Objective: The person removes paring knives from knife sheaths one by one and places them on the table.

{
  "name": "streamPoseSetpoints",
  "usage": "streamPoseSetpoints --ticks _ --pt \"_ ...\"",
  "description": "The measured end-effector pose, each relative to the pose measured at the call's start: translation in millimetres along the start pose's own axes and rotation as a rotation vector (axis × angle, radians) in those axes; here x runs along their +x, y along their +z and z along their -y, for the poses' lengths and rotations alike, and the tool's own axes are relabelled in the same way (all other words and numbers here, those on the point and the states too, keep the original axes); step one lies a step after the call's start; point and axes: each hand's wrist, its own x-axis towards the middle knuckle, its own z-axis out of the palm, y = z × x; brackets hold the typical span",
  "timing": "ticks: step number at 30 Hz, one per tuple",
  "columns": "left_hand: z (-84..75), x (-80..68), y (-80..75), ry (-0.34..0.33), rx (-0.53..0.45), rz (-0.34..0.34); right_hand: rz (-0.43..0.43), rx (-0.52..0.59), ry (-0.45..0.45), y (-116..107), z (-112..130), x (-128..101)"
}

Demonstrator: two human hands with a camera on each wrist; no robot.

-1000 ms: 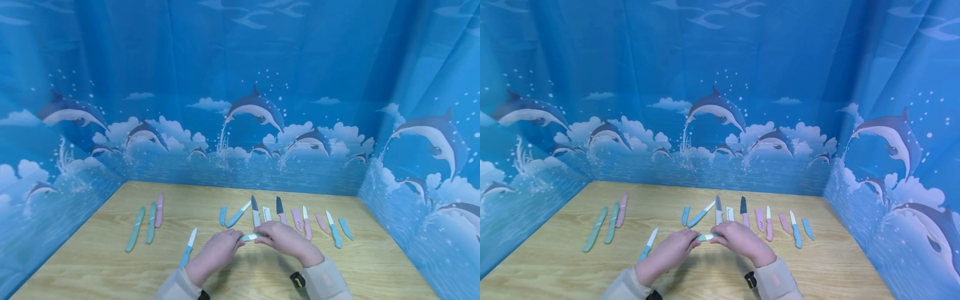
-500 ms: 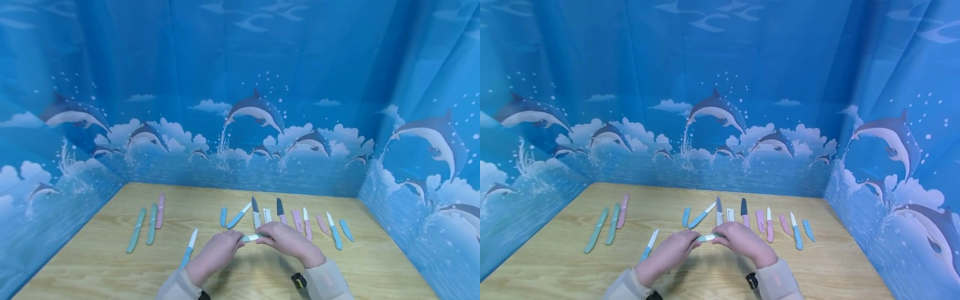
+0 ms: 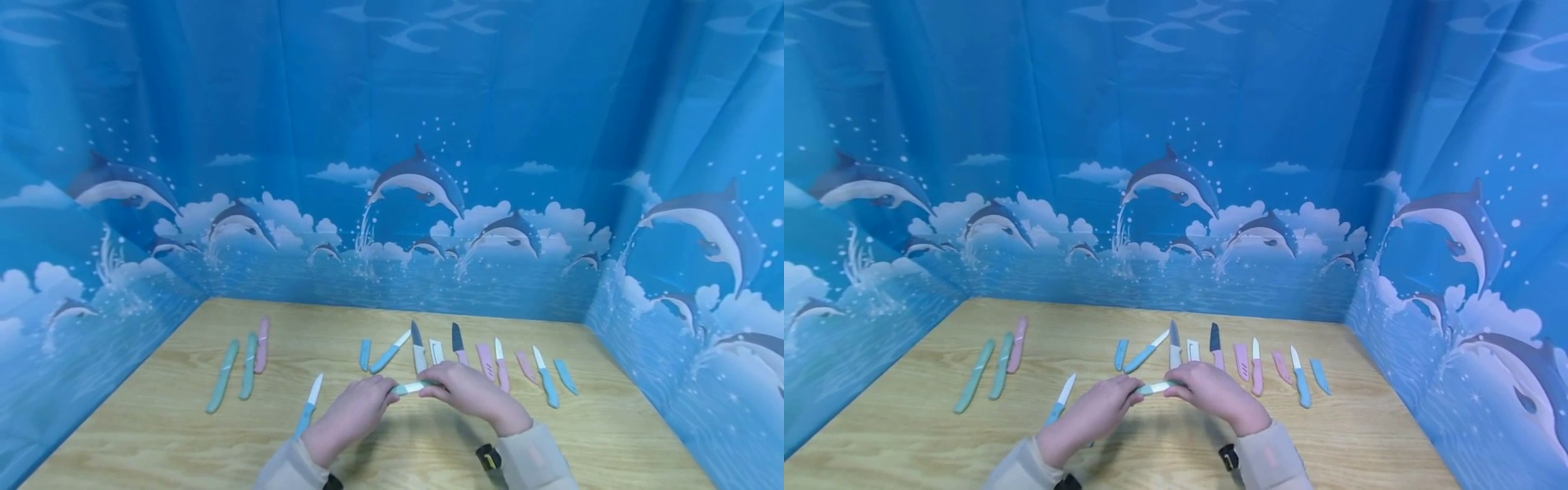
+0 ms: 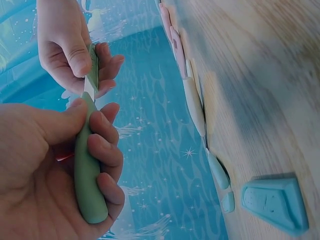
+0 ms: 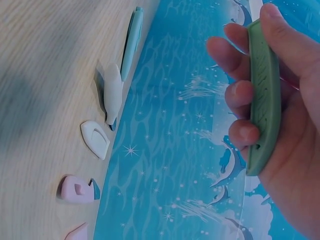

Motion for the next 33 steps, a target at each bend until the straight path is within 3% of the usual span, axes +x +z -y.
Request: streamPoseSetpoints --ticks 17,33 --pt "-0.3 1.0 -1.9 -0.009 0.007 0.013 0.004 0.024 0.017 -0.4 -4.0 -0.9" --pt "0.1 0.5 -4.0 -0.026 -0.028 0.034 -0.026 0.010 -0.023 -7.4 -4.6 -3.9"
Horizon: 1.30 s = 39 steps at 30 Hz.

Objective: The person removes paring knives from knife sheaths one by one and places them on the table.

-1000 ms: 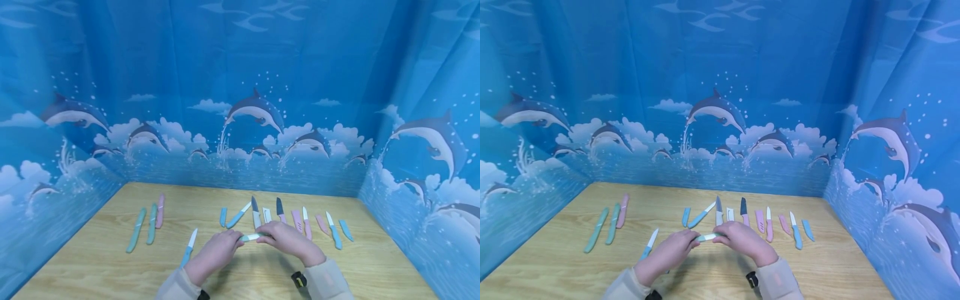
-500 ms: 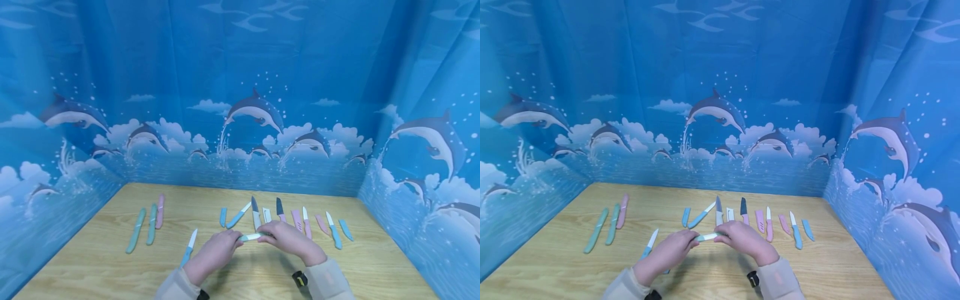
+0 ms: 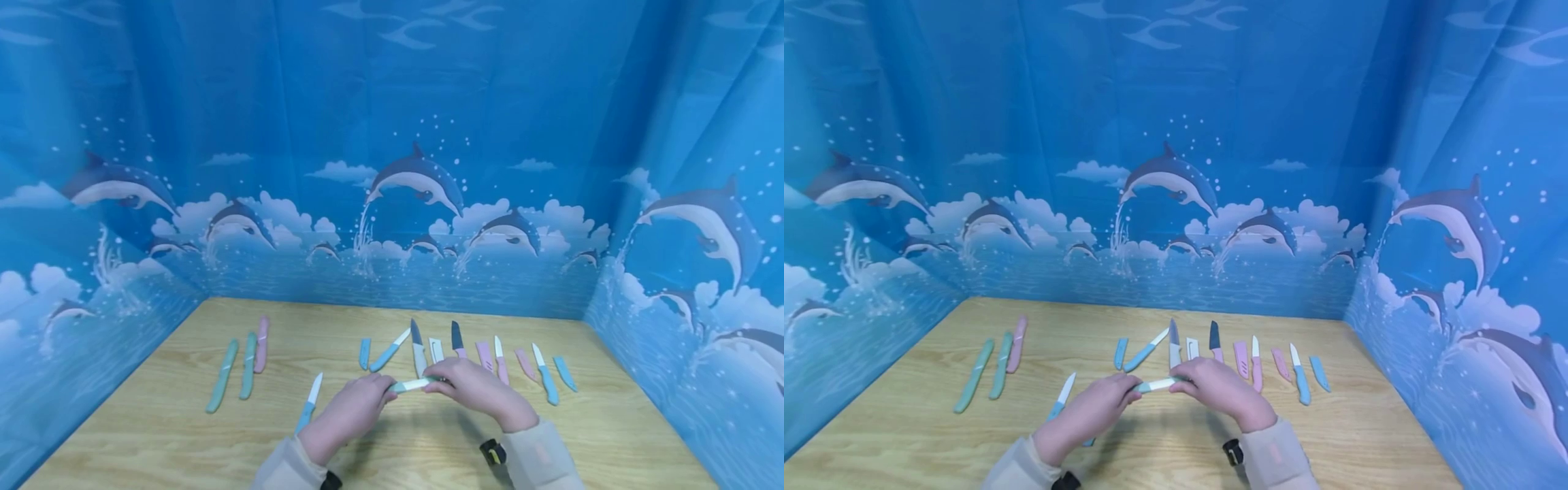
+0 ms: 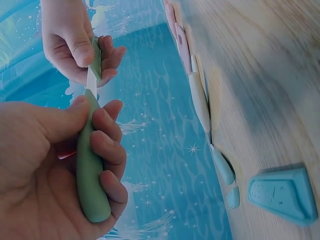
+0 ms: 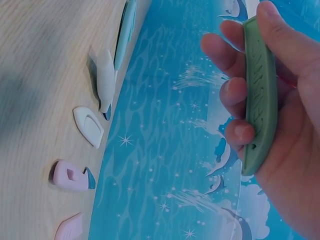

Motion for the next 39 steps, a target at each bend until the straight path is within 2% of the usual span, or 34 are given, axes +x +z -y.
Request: streamPoseSetpoints --ticks 10,17,24,27,31,35,39 --pt "0.9 2.3 -1.6 -0.026 -0.013 0.018 -0.003 -0.023 0.001 -3 -4 0" --pt "2.8 1.6 -3.7 -0.035 -0.018 0.016 0.005 0.008 0.078 -8 -19 -8" --pt "7.0 1.9 -6.2 -0.127 -0.129 0.047 0.028 0.110 0.196 -15 -31 -14" --pt "5.5 -1.2 -5.5 -0.157 -0.131 0.065 0.025 0.119 0.213 -12 -26 -13" --pt "3.1 -7.4 -2.1 -0.207 -0.086 0.066 0.046 0.108 0.155 -1 -16 -11" --pt "1.7 -10.5 4.7 -0.245 -0.049 0.081 0.116 0.121 0.067 8 -6 -12" --pt "-0.4 -8.0 12.2 -0.280 0.003 0.122 0.143 0.055 -0.087 20 0 -9"
